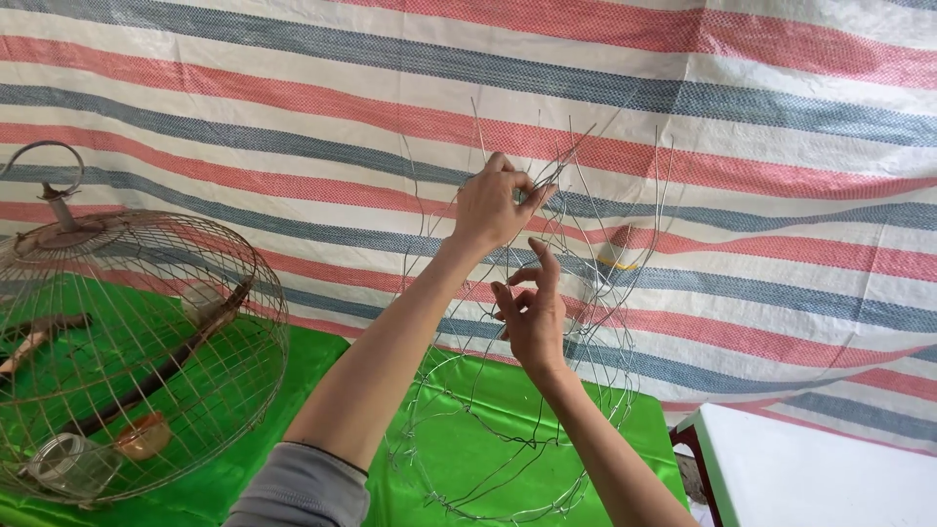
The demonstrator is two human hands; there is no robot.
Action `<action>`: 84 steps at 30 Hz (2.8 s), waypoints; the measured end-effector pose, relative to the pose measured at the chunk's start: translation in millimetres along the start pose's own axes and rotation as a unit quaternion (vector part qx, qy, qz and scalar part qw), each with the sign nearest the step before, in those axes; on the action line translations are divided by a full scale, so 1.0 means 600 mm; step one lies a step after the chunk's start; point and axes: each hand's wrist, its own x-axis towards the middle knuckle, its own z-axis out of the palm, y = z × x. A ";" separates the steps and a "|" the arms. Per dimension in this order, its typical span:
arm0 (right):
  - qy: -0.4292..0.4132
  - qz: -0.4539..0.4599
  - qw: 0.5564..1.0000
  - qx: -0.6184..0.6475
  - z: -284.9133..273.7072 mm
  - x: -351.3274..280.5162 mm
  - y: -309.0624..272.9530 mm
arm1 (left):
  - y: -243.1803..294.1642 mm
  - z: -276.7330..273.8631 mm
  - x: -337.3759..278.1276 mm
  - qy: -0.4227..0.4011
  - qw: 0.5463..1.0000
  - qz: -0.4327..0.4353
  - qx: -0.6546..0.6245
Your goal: Manually weaving and twisting metal wires to construct a cage-like structure.
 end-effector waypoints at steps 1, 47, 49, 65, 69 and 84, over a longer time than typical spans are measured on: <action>0.000 -0.002 1.000 0.001 -0.001 -0.001 0.003 | -0.002 0.003 0.002 0.017 1.000 0.024 0.006; -0.319 0.209 0.919 -0.098 -0.084 0.057 0.016 | -0.007 -0.019 -0.037 -0.123 0.968 -0.145 -0.162; -0.328 0.184 0.922 -0.095 -0.086 0.062 0.040 | 0.008 -0.041 -0.058 -0.161 0.964 -0.140 -0.159; -0.346 0.226 0.906 -0.085 -0.068 0.036 -0.033 | -0.110 -0.055 -0.287 -0.128 0.940 -0.209 -0.238; -0.347 0.211 0.910 -0.082 -0.060 0.040 -0.035 | -0.097 -0.038 -0.296 -0.072 0.885 -0.247 -0.389; -0.331 0.277 0.901 -0.036 -0.064 0.050 -0.024 | -0.128 0.020 -0.271 -0.092 0.754 -0.471 -0.448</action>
